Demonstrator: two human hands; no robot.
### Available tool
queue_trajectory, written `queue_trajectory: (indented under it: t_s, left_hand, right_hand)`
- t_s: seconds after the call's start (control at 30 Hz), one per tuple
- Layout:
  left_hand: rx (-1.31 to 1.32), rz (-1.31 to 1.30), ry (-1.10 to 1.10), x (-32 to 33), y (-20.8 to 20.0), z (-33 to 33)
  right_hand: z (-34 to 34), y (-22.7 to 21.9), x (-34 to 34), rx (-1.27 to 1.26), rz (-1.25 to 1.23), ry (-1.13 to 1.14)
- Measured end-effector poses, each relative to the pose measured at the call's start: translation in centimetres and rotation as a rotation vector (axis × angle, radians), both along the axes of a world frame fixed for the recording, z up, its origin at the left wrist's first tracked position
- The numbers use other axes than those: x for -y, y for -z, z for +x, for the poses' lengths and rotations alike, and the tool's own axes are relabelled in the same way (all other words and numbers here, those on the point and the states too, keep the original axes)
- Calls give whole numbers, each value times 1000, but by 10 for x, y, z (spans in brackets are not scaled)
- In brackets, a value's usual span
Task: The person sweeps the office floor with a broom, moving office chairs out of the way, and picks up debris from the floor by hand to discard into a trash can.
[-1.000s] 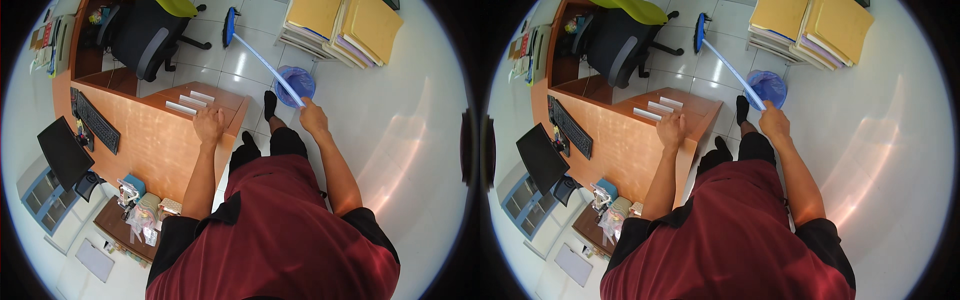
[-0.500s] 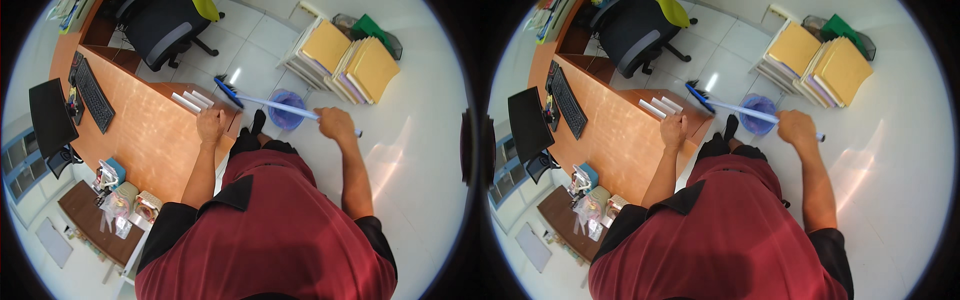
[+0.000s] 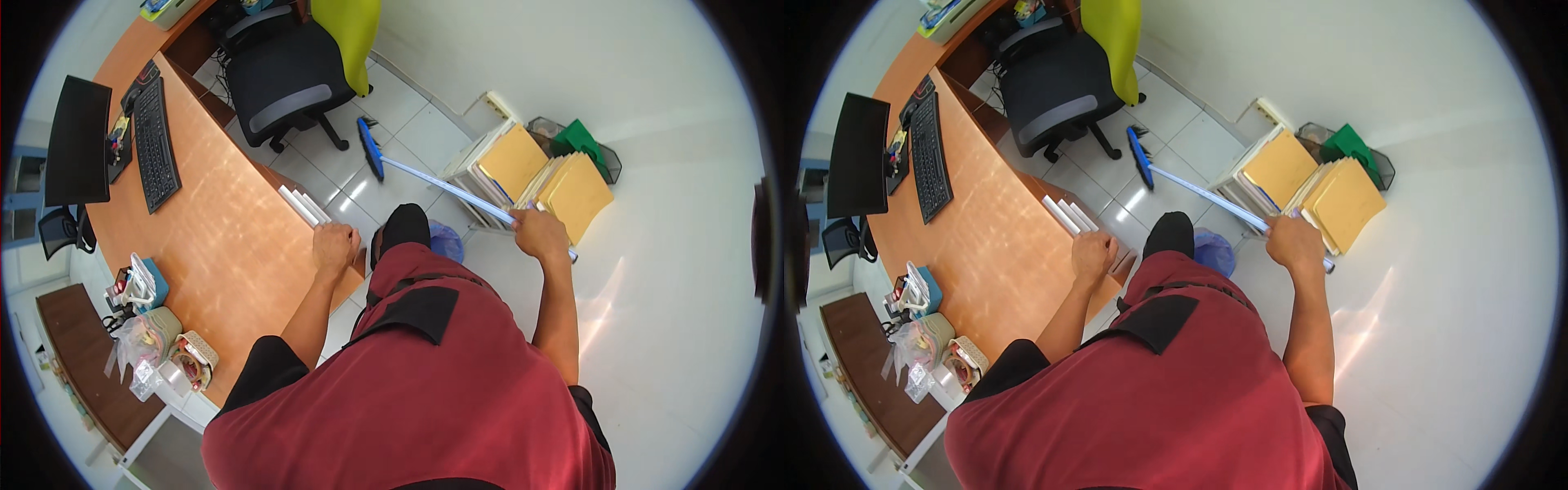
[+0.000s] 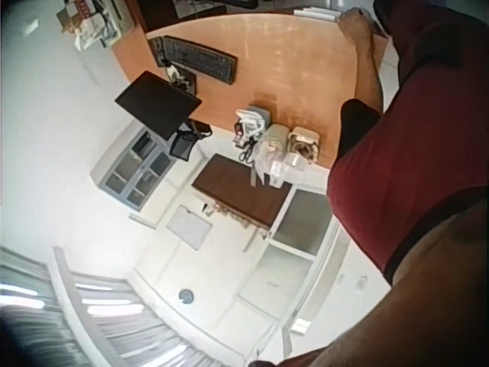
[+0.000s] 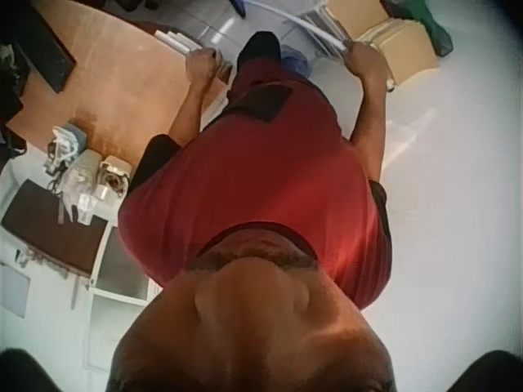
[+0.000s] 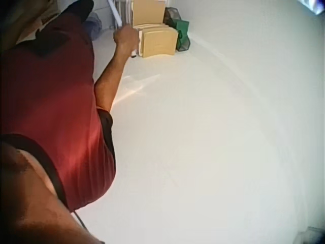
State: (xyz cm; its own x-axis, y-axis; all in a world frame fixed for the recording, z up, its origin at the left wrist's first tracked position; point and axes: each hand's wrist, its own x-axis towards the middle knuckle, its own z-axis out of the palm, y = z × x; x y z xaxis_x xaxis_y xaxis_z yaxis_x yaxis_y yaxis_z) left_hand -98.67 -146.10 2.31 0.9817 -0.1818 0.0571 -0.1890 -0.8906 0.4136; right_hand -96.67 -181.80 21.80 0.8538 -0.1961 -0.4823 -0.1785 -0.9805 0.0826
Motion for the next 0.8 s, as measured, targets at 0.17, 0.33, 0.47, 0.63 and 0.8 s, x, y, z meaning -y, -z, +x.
queue_trajectory:
  t_s: [0.17,0.33,0.47,0.63,0.8]
  left_hand:
    - [-24,26,42,-5,3,-1]
    - [-382,-126,-121,2,9,22]
    - [-396,-315,-385,-3,17,106]
    - [-234,-14,-485,-37,40,264]
    - [-319,395,-326,-91,83,387]
  right_hand:
    - [18,-8,16,17,-73,-17]
    - [74,-6,30,-54,-119,38]
    - [146,13,32,-169,-152,15]
    - [232,35,38,-237,-162,-28]
    - [289,50,41,-258,-166,-32]
